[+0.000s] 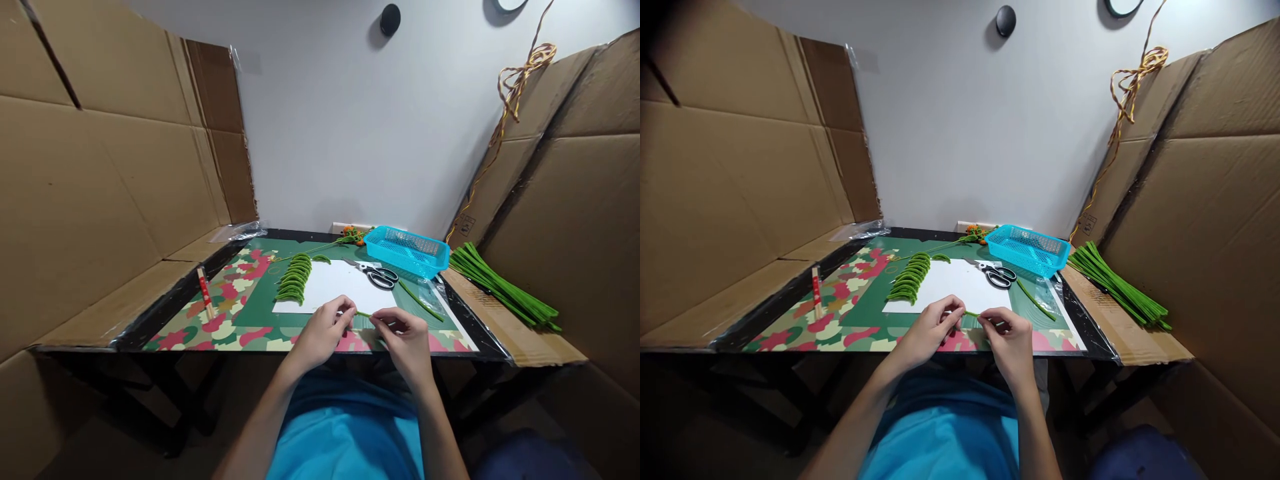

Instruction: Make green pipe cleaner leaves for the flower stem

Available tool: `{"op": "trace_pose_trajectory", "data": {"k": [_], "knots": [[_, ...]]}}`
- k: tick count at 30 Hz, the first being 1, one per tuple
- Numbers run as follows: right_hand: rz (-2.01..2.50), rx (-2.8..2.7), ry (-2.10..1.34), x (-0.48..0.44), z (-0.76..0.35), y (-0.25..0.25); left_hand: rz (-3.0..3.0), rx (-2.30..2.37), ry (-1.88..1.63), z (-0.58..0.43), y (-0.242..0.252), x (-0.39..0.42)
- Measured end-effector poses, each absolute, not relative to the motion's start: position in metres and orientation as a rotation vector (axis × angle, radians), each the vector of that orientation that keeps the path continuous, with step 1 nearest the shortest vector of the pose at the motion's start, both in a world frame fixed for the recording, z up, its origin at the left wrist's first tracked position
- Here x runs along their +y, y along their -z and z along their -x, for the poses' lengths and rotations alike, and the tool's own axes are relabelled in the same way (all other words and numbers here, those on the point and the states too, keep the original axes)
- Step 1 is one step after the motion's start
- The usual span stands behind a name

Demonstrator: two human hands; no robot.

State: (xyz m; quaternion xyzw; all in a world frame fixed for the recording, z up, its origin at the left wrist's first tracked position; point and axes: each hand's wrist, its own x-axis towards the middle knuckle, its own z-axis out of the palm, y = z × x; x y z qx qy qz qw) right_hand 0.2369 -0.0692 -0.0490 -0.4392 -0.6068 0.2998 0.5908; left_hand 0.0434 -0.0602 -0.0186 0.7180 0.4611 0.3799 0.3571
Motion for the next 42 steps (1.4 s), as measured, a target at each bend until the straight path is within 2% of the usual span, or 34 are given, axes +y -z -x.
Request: {"op": "trace_pose_trajectory", "data": {"k": [15,42], "knots": [[1.024,-1.444,-0.685,-0.072,-0.237,0.049,-2.069,1.484,-0.950,-0.051,0.015,-0.073],[1.015,-1.412,-0.715,-0.072,-0.240,0.046,-1.987,1.375,-0.959,-0.050,0.010,-0.071]]}}
